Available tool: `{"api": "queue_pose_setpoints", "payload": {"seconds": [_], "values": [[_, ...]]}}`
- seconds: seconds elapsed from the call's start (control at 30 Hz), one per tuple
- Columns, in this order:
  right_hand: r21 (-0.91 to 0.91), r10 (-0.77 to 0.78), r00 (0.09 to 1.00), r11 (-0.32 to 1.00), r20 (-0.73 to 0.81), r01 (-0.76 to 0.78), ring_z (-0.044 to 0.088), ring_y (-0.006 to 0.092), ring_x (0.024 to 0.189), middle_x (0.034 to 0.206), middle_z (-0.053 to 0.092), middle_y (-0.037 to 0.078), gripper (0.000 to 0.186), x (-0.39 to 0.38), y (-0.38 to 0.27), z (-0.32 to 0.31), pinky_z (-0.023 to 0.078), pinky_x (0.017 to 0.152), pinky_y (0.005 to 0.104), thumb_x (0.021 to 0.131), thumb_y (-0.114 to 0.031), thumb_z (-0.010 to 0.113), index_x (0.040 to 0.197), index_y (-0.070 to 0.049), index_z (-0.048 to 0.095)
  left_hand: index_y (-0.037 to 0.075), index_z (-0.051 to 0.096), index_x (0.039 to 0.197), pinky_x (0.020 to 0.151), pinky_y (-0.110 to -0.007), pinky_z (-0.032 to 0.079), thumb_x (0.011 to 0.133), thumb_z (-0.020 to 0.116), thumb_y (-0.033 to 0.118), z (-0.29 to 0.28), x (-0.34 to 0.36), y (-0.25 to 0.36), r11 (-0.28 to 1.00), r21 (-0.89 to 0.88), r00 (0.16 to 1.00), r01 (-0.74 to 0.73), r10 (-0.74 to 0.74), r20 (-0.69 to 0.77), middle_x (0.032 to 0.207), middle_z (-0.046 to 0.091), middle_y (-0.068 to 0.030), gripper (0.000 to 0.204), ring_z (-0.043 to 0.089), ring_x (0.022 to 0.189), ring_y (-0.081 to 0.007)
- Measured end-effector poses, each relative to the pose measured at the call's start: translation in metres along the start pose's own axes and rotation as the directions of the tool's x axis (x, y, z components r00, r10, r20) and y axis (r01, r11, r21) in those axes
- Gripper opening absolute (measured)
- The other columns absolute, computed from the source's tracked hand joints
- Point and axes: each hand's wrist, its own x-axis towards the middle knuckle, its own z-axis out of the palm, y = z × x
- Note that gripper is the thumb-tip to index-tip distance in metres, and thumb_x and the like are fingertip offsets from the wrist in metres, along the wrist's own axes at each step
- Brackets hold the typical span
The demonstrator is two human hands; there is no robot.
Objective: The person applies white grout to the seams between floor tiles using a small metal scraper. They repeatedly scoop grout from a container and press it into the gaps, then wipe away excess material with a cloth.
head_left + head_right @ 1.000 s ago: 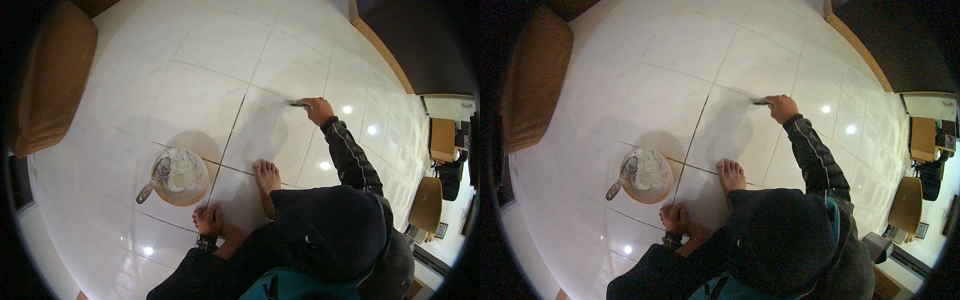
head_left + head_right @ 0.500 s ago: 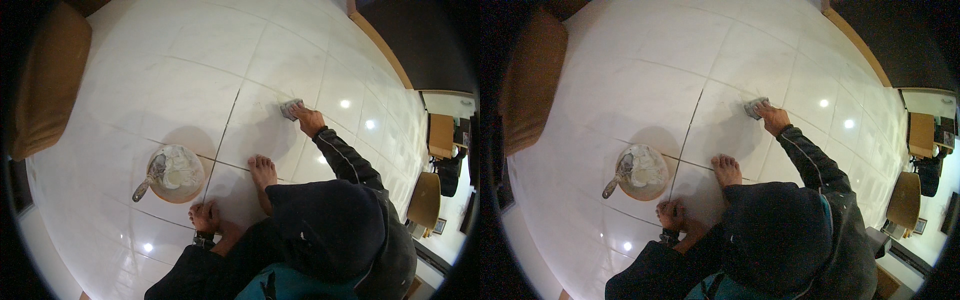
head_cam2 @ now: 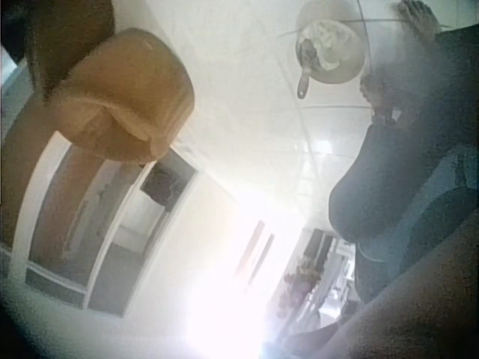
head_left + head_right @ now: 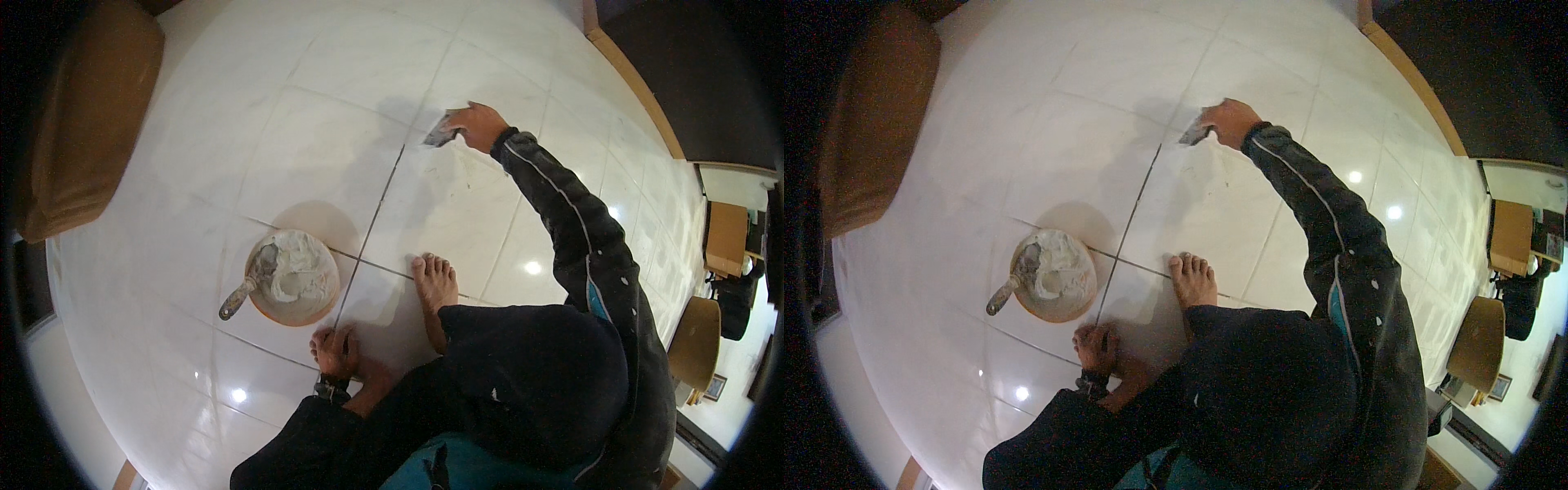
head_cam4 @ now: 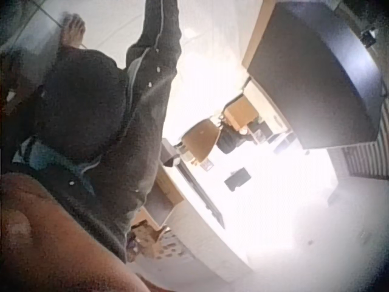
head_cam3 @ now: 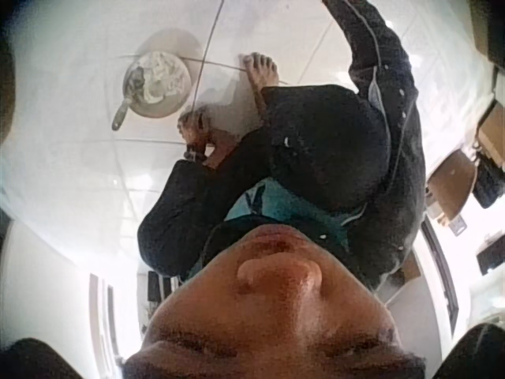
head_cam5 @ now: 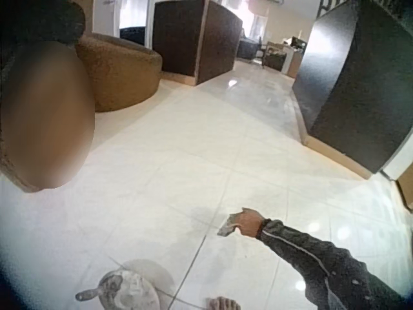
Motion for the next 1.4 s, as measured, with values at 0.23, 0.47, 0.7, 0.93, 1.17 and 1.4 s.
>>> {"api": "queue_pose_setpoints", "payload": {"seconds": [0.23,0.47,0.7,0.93,1.17,1.4], "values": [[0.009,-0.068,0.983,0.998,0.171,0.067,0.063,0.0291,0.099,0.105,0.068,0.005,0.04,0.021,-0.008,0.007,0.05,0.092,0.0425,0.07,0.001,0.057,0.102,-0.018,0.07,0.014,0.07,0.098,0.087,-0.046,0.041,0.079,0.066,0.015,0.003,0.002,0.003,1.0,0.003,0.999,0.011,-0.01,-0.046,0.089,0.069,-0.0072,0.019,0.051,0.096,-0.0327],[0.024,-0.027,0.972,0.999,0.234,0.022,0.052,0.0199,0.125,0.127,0.061,-0.001,0.042,-0.08,0.02,-0.002,0.031,0.114,0.0478,0.074,0.004,0.055,0.106,-0.019,0.068,0.016,0.07,0.098,0.088,-0.046,0.041,0.079,0.067,0.016,0.006,-0.001,0.0,0.999,0.045,1.0,0.01,-0.01,-0.015,0.091,0.069,-0.0058,0.02,0.051,0.096,-0.0328],[0.02,0.346,0.903,0.932,0.255,-0.362,0.055,0.0208,0.123,0.126,0.063,0.004,0.045,-0.177,0.009,0.012,0.032,0.113,0.05,0.077,0.006,0.053,0.11,-0.021,0.069,0.017,0.071,0.101,0.087,-0.047,0.042,0.079,0.068,0.019,0.015,-0.004,-0.012,1.0,0.013,1.0,-0.002,0.002,-0.012,0.096,0.065,-0.0088,0.022,0.052,0.099,-0.0334],[0.095,0.469,0.869,0.869,0.161,-0.486,0.067,0.0359,0.08,0.087,0.07,0.015,0.034,-0.191,-0.053,-0.001,0.055,0.072,0.0459,0.077,-0.004,0.058,0.107,-0.017,0.069,0.016,0.071,0.102,0.087,-0.049,0.041,0.079,0.068,0.024,0.016,-0.008,-0.017,1.0,0.024,1.0,0.017,-0.017,-0.003,0.101,0.059,-0.0138,0.025,0.053,0.1,-0.0339],[0.195,0.617,0.787,0.771,0.006,-0.606,0.067,0.0374,0.084,0.09,0.07,0.017,0.028,-0.173,-0.049,-0.013,0.054,0.075,0.0462,0.08,-0.008,0.058,0.106,-0.013,0.068,0.015,0.071,0.102,0.086,-0.048,0.042,0.079,0.068,0.022,0.012,-0.008,-0.016,0.998,-0.039,0.999,0.048,-0.047,0.02,0.1,0.059,-0.0144,0.025,0.053,0.1,-0.0352],[0.377,0.702,0.707,0.68,-0.087,-0.629,0.067,0.0363,0.09,0.096,0.069,0.019,0.031,-0.15,-0.023,-0.024,0.054,0.08,0.0397,0.077,-0.007,0.058,0.107,-0.006,0.067,0.015,0.07,0.102,0.087,-0.049,0.042,0.08,0.066,0.021,0.009,-0.003,-0.011,0.999,-0.034,0.999,0.026,-0.025,0.04,0.095,0.062,-0.0146,0.024,0.052,0.099,-0.0361]]}}
